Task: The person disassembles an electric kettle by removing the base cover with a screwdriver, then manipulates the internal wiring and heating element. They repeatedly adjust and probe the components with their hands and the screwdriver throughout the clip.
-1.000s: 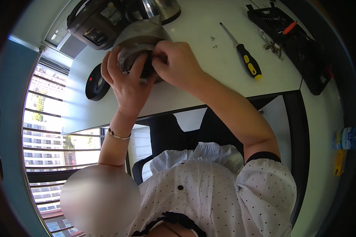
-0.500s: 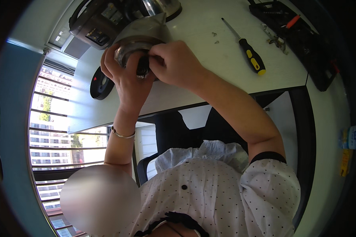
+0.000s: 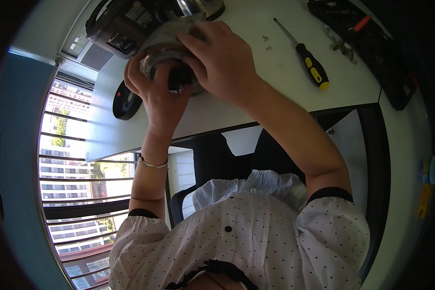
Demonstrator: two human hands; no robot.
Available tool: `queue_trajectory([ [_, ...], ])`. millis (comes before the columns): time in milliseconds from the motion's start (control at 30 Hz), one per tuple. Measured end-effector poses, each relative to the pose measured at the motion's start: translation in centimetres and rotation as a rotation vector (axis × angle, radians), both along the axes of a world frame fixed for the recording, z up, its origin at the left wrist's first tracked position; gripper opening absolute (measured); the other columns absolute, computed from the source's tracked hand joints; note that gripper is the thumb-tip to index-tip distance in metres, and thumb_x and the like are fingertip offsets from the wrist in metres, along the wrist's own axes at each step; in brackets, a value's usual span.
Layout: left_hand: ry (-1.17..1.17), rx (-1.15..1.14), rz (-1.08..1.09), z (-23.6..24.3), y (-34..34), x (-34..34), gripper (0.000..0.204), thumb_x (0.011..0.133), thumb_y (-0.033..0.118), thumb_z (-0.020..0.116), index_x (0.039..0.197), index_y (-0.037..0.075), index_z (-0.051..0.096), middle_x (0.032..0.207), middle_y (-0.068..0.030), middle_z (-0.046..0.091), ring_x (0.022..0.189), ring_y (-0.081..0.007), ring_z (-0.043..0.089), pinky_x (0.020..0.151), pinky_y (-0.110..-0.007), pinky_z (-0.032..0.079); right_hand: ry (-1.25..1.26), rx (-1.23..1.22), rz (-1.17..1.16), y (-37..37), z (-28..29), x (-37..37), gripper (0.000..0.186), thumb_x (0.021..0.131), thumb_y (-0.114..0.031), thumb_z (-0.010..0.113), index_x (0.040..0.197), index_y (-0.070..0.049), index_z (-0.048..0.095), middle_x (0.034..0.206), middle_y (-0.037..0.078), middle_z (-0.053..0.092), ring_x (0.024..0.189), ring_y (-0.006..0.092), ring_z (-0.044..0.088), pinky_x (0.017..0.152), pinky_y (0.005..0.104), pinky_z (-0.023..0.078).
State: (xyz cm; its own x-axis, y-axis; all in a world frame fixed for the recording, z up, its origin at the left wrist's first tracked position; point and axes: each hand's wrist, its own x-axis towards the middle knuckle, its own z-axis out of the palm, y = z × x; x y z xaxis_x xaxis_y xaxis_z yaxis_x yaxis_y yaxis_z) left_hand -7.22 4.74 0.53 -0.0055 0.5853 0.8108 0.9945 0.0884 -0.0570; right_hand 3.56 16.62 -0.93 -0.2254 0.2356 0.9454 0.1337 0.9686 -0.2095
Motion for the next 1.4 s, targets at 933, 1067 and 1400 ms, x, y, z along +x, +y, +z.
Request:
queue_trajectory([
  [933, -0.027, -0.170, -0.073, 1.3, -0.5, -1.3, 0.041, 0.052, 0.002, 0.075, 0.090, 0.012, 0.061, 0.127, -0.0173, 0.029, 0.121, -0.0407, 0.023, 0.099, -0.048, 0.030, 0.022, -0.190, 0.198, 0.1, -0.9, -0.4, 0.030, 0.080, -0.011, 0.065, 0.110, -0.011, 0.062, 0.099, 0.011, 0.057, 0.076, 0.0260, 0.064, 0.065, 0.0346, 0.054],
  [1067, -0.029, -0.187, -0.059, 1.3, -0.7, -1.2, 0.040, 0.054, 0.002, 0.075, 0.090, 0.012, 0.061, 0.127, -0.0171, 0.028, 0.121, -0.0410, 0.022, 0.099, -0.048, 0.031, 0.035, -0.189, 0.234, 0.3, -1.1, -0.4, 0.030, 0.080, -0.012, 0.066, 0.110, -0.011, 0.062, 0.099, 0.011, 0.057, 0.077, 0.0264, 0.063, 0.066, 0.0351, 0.054],
  [1400, 0.049, -0.138, -0.038, 0.6, -0.6, -1.4, 0.042, 0.052, 0.006, 0.075, 0.092, 0.013, 0.062, 0.128, -0.0182, 0.030, 0.121, -0.0407, 0.024, 0.099, -0.048, 0.028, 0.037, -0.217, 0.265, 0.2, -1.0, -0.5, 0.030, 0.080, -0.011, 0.065, 0.111, -0.010, 0.063, 0.098, 0.011, 0.057, 0.078, 0.0256, 0.064, 0.067, 0.0341, 0.054],
])
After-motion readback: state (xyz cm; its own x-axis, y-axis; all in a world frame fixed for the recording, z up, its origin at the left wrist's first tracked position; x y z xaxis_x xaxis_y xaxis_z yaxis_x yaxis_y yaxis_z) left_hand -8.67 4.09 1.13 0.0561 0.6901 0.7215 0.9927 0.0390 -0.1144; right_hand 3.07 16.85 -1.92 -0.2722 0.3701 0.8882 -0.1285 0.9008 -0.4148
